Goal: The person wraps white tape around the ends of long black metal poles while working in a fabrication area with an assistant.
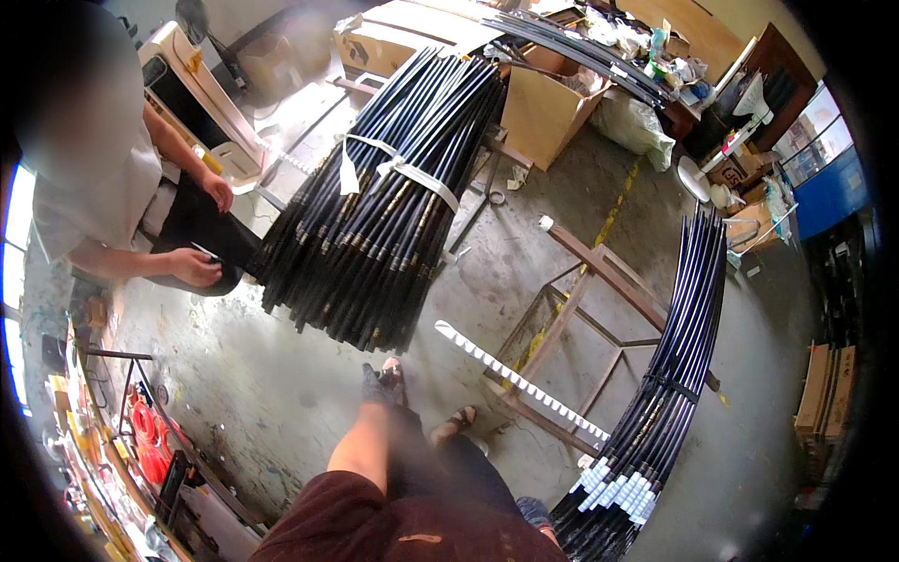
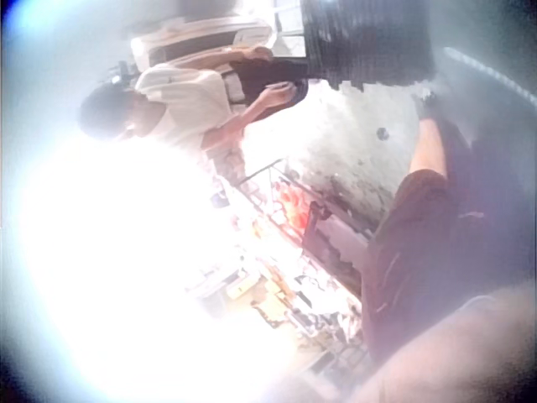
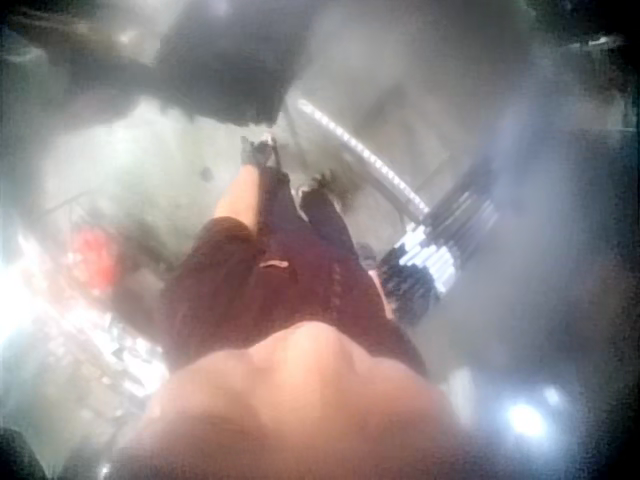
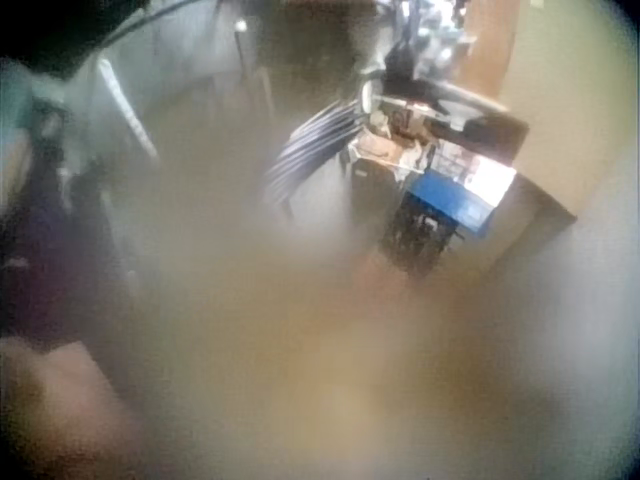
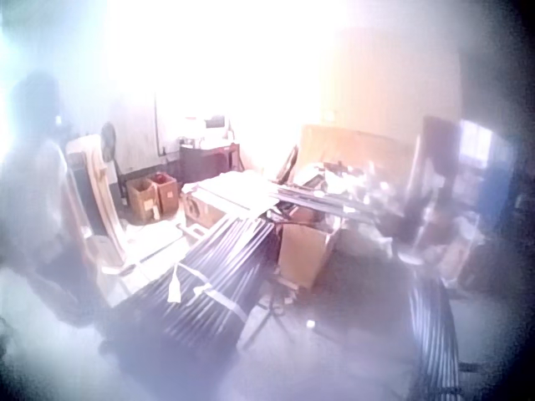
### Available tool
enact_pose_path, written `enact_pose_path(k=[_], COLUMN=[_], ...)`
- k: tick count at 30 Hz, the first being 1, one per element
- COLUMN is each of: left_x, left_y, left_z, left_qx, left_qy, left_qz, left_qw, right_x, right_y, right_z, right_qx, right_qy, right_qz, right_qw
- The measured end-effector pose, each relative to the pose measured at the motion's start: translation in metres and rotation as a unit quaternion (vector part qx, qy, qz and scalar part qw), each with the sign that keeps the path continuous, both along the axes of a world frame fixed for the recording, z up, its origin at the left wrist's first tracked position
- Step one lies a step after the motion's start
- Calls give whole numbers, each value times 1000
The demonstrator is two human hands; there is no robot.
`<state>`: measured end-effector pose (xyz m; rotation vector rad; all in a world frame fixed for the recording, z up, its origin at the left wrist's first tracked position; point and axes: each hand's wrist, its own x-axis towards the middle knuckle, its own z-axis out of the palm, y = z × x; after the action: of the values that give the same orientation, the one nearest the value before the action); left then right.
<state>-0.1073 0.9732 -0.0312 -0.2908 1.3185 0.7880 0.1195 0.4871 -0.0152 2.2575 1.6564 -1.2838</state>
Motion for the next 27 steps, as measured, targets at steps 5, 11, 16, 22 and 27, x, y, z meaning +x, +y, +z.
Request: enact_pose_path(k=[5,11,16,22,27], left_x=[26,41,51,48,40], left_y=[23,35,40,49,53], left_z=[-32,-51,-33,-43,-58], left_qx=[50,71,50,120,125], left_qy=[-42,-41,-34,-64,-83], left_qz=[111,132,161,140,162], left_qw=[992,988,985,981,975], right_x=[2,6,9,16,20], right_y=[-18,-10,-1,-1,-8], right_z=[16,23,24,27,26], right_qx=[-74,-106,-126,-136,-143], right_qy=[14,15,14,20,27], right_qz=[-24,-4,8,20,37], right_qw=[997,994,992,990,989])
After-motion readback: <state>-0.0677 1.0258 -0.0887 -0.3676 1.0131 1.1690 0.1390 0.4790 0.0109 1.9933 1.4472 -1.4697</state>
